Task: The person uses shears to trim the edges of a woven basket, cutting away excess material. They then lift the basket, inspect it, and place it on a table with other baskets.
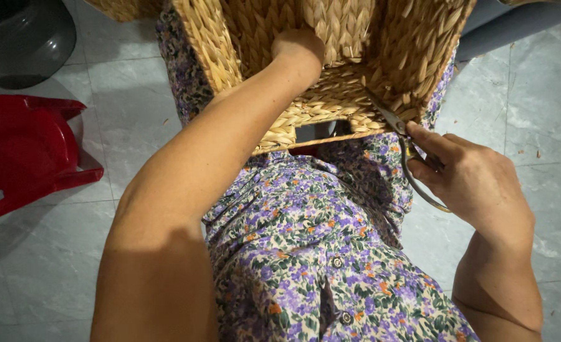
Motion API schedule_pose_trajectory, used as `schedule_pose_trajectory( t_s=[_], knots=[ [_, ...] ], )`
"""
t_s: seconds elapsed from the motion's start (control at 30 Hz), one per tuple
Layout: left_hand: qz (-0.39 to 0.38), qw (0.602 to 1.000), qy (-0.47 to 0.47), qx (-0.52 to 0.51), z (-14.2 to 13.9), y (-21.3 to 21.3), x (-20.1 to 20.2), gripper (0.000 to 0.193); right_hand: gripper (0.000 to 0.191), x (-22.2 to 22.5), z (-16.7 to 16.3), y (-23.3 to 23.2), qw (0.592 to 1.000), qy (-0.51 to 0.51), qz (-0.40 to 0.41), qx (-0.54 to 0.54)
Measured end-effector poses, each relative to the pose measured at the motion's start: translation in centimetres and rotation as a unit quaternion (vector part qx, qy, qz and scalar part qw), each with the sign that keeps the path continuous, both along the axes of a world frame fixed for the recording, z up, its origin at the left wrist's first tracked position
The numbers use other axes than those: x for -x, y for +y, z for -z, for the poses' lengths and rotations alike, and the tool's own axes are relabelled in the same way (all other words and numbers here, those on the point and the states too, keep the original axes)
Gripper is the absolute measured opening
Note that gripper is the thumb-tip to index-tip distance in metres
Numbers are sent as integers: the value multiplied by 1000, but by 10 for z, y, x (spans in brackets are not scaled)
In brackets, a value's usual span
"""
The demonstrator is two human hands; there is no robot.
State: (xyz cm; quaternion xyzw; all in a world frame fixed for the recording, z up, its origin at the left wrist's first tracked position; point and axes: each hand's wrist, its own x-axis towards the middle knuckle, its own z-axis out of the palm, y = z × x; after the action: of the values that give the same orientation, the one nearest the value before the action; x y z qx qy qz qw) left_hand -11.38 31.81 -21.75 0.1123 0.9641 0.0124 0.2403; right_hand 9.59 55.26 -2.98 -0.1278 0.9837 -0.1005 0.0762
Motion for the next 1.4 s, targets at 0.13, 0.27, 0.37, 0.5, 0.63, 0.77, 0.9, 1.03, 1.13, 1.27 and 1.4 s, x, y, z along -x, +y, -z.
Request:
schedule_pose_trajectory(
  t_s=[0.13, 0.27, 0.37, 0.5, 0.63, 0.77, 0.9, 1.03, 1.13, 1.27, 1.4],
  knots=[
    [-10, 1000, 4, 5, 7, 0, 2, 36, 50, -1, 2, 0, 1000, 7, -18, -2],
    [-16, 1000, 4, 6, 7, -1, 3, 35, 51, -2, 3, 0, 1000, 2, -16, -9],
    [-11, 996, -64, 55, 3, 0, 4, 34, 50, -2, 3, 0, 1000, -5, -6, -3],
    [55, 998, -22, 10, -9, 3, 5, 34, 49, -3, 3, 0, 1000, 9, -10, 0],
    [106, 994, -12, 14, -19, 4, 4, 36, 50, -2, 1, -1, 1000, 5, -3, -30],
    [128, 991, 16, 44, -22, 2, -2, 36, 49, 4, -7, -5, 998, 8, -20, -64],
    [142, 987, 31, 64, -18, 2, -5, 37, 47, 12, -21, -13, 999, -2, -35, -35],
    [149, 985, 39, 82, -14, 2, -2, 37, 58, 23, -22, -29, 992, -25, -84, -96],
    [158, 982, 45, 88, -13, 2, 0, 38, 66, 38, -21, -40, 981, -23, -133, -141],
    [167, 980, 49, 91, -15, 2, -1, 38, 72, 50, -27, -51, 966, -37, -135, -217],
    [178, 977, 47, 105, -17, 2, -2, 39, 74, 62, -32, -63, 946, -147, -77, -279]
  ],
)
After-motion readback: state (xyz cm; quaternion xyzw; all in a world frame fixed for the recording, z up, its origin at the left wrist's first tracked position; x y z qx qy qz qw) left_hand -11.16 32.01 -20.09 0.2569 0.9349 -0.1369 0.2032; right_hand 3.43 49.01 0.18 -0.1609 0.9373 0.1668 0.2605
